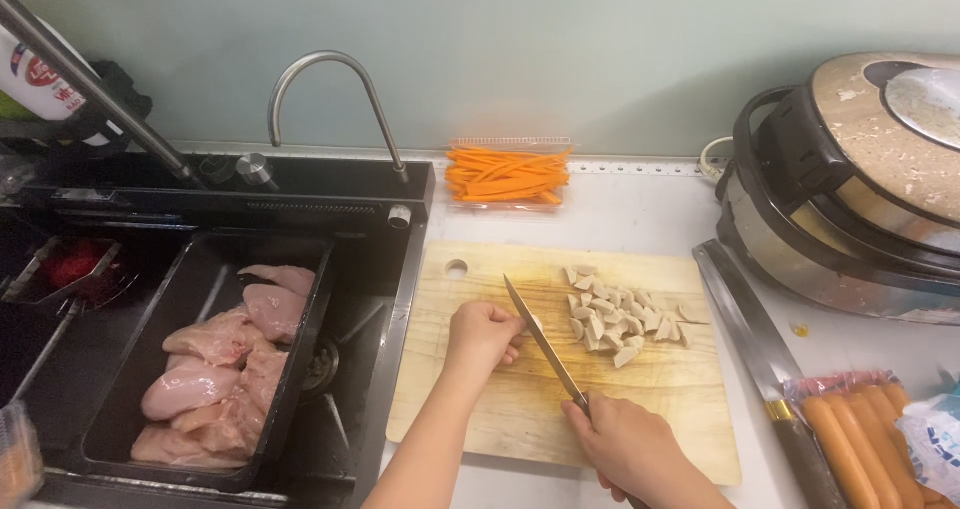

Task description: The person is slicing processed meatballs on a cutting board and opening a package of sausages.

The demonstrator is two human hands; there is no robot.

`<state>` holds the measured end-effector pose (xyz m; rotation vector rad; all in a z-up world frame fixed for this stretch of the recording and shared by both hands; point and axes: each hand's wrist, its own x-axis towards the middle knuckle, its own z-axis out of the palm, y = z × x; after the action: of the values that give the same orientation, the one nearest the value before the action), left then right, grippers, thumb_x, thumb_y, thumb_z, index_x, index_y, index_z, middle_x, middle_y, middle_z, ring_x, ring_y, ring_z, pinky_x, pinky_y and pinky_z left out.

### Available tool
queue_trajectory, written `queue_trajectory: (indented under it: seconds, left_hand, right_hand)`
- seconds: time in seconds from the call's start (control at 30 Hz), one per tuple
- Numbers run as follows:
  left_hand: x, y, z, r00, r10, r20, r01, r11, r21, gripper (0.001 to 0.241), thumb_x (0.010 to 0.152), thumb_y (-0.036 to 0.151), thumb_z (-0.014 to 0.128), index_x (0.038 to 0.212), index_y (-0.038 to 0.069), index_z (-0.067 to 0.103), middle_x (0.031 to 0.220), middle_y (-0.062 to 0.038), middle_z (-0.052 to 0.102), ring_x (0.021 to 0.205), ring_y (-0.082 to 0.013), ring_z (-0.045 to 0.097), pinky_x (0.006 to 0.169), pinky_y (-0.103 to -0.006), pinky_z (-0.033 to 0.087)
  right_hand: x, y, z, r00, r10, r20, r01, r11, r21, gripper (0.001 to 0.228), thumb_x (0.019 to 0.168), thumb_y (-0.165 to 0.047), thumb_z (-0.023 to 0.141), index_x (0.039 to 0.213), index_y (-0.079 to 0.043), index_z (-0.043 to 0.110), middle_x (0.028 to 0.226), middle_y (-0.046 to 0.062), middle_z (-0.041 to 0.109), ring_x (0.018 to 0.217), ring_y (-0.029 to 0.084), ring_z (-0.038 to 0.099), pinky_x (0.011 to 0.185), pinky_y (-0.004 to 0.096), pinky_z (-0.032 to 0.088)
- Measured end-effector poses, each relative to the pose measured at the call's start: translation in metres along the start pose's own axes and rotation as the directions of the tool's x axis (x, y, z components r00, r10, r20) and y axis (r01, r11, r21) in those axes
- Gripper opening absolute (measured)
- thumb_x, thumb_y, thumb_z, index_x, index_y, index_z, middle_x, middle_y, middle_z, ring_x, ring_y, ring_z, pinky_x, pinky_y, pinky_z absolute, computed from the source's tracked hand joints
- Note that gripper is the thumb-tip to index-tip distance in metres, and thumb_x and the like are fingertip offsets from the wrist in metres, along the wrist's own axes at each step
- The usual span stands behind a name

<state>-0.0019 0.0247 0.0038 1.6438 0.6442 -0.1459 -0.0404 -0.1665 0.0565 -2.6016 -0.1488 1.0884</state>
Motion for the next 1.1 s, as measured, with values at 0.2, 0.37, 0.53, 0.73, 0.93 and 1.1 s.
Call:
queue_trajectory:
  seconds: [0.2, 0.37, 0.53, 0.73, 0.93, 1.1]
  left_hand:
    - [0.003, -0.007, 0.006, 0.999, 0.033, -0.02, -0.032, 0.997, 0.075, 0.015, 0.085, 0.01, 0.077, 0.08, -0.002, 0.07, 0.066, -0.01, 0.071, 0.051, -0.014, 0.065, 0.046, -0.0274, 0.051]
    - [-0.003, -0.006, 0.006, 0.988, 0.128, -0.084, -0.115, 0.982, 0.149, 0.017, 0.085, 0.013, 0.078, 0.08, -0.002, 0.071, 0.062, -0.01, 0.069, 0.048, -0.0152, 0.064, 0.045, -0.0299, 0.049]
    - [0.0, -0.006, 0.007, 0.985, 0.156, -0.079, -0.143, 0.978, 0.153, 0.013, 0.086, 0.011, 0.075, 0.086, -0.001, 0.07, 0.068, -0.009, 0.071, 0.051, -0.0161, 0.065, 0.049, -0.0323, 0.051]
    - [0.008, -0.01, 0.023, 0.875, 0.476, -0.09, -0.36, 0.764, 0.536, 0.023, 0.088, 0.019, 0.076, 0.104, 0.005, 0.067, 0.107, -0.012, 0.057, 0.095, -0.0256, 0.059, 0.082, -0.0384, 0.051]
    - [0.0, -0.002, 0.038, 0.843, 0.538, 0.008, -0.435, 0.672, 0.6, 0.018, 0.078, 0.029, 0.083, 0.086, 0.015, 0.075, 0.114, -0.007, 0.051, 0.114, -0.0294, 0.048, 0.096, -0.0429, 0.044]
    - [0.001, -0.003, 0.041, 0.859, 0.511, 0.002, -0.401, 0.671, 0.624, 0.023, 0.073, 0.033, 0.087, 0.077, 0.015, 0.074, 0.113, -0.005, 0.051, 0.112, -0.0283, 0.046, 0.097, -0.0413, 0.041]
  right_hand:
    - [0.023, -0.002, 0.001, 0.998, -0.06, -0.007, 0.059, 0.997, -0.058, 0.047, 0.105, -0.048, 0.036, 0.091, -0.013, 0.064, 0.052, 0.002, 0.067, 0.045, 0.018, 0.068, 0.057, 0.034, 0.059]
    - [0.03, 0.034, 0.01, 0.997, -0.08, 0.014, 0.081, 0.996, -0.049, 0.049, 0.104, -0.049, 0.037, 0.087, -0.011, 0.064, 0.052, 0.003, 0.067, 0.048, 0.019, 0.069, 0.058, 0.034, 0.059]
    - [0.007, 0.048, -0.005, 0.996, -0.074, 0.042, 0.075, 0.997, -0.028, 0.048, 0.102, -0.053, 0.043, 0.086, -0.014, 0.066, 0.053, 0.004, 0.069, 0.048, 0.015, 0.067, 0.056, 0.033, 0.055]
    - [-0.011, 0.04, -0.027, 0.997, 0.06, 0.041, -0.07, 0.949, 0.309, 0.048, 0.102, -0.049, 0.046, 0.09, -0.006, 0.063, 0.054, 0.007, 0.063, 0.043, 0.019, 0.064, 0.048, 0.036, 0.052]
    - [-0.006, 0.036, -0.02, 0.996, 0.069, -0.05, -0.06, 0.987, 0.151, 0.046, 0.102, -0.051, 0.043, 0.095, -0.011, 0.064, 0.055, 0.004, 0.067, 0.042, 0.019, 0.067, 0.05, 0.033, 0.055]
    - [0.0, 0.037, -0.012, 0.996, 0.081, -0.049, -0.08, 0.996, 0.027, 0.045, 0.103, -0.053, 0.039, 0.099, -0.015, 0.064, 0.054, 0.002, 0.066, 0.043, 0.018, 0.068, 0.055, 0.032, 0.058]
